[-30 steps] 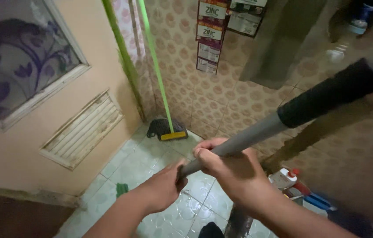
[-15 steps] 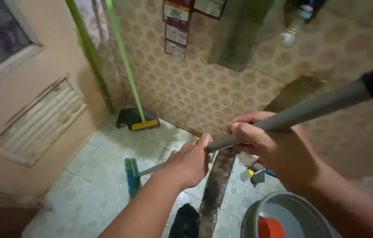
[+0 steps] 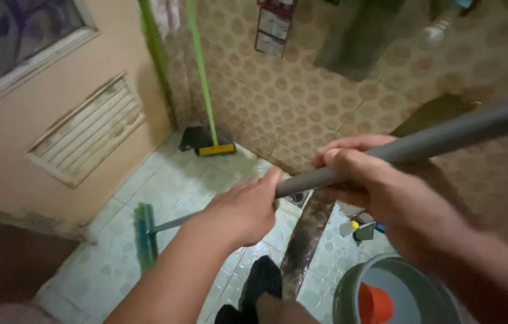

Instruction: The person mops the bathroom floor using a mop and bucket. They repeatedly dip the mop into the bucket, wring it out, and push it across the tiled floor to clean the surface.

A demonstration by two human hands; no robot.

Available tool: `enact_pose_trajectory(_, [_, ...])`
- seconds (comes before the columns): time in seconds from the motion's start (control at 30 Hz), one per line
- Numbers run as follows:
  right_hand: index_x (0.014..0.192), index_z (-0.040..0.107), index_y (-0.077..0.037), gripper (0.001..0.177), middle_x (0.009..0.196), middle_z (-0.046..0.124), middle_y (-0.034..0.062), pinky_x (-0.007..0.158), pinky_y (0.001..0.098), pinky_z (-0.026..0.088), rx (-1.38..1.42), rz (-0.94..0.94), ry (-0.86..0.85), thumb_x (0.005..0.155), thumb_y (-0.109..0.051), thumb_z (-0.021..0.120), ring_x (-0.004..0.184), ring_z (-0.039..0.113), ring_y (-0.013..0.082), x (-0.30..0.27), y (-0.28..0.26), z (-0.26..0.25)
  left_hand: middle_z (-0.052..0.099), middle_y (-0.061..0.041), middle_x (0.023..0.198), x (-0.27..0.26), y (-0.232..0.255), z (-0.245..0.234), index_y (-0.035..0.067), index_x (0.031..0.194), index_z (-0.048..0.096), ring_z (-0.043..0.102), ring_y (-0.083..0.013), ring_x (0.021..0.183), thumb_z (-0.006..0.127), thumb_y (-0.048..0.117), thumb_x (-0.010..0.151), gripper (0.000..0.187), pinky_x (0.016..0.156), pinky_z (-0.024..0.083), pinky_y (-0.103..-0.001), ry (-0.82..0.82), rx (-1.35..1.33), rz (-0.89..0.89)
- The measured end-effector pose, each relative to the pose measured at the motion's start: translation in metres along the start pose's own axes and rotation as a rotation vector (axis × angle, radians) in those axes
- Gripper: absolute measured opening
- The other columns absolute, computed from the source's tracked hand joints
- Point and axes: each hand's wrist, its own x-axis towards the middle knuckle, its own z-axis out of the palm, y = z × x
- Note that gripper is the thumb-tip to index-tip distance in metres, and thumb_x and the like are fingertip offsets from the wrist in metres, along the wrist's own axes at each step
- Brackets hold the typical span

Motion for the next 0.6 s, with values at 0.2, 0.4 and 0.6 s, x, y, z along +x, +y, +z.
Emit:
enact_pose_trajectory(0.2, [0.108,0.069,-0.002,0.028,0.107,0.077,0.01,0.094,0.0368,0.061,-0.026,0.305,0.009,0.086,-0.02,0.065,0.104,0.076,0.024,-0.019,0.017,0.063,0.061,-0.009,0.128,-0.022,-0.057,0.035,0.019,0.122,0.047,0.056,-0.0323,0.128,0.048,0.02,0.098,0.024,0.099,0.047,-0.052,-0.062,0.004,-0.143])
enact_pose_trajectory(0.4, [0.103,0.076,0.0,0.028,0.094,0.075,0.0082,0.082,0.0309,0.058,-0.054,0.261,-0.132,0.084,-0.02,0.07,0.09,0.072,0.0178,-0.028,0.053,0.072,0.059,-0.012,0.123,-0.034,-0.08,0.073,0.019,0.119,0.044,0.057,-0.035,0.122,0.05,0.024,0.1,0.021,0.099,0.046,-0.051,-0.057,-0.169,-0.217])
enact_pose_trajectory(0.6, [0.106,0.075,0.001,0.029,0.094,0.074,0.0058,0.073,0.0288,0.053,-0.014,0.256,-0.176,0.088,-0.021,0.07,0.084,0.066,0.0136,-0.009,0.081,0.037,0.057,-0.016,0.115,-0.01,-0.08,0.108,0.016,0.115,0.045,0.055,-0.0417,0.117,0.052,0.018,0.099,0.018,0.095,0.045,-0.053,0.105,-0.261,-0.072])
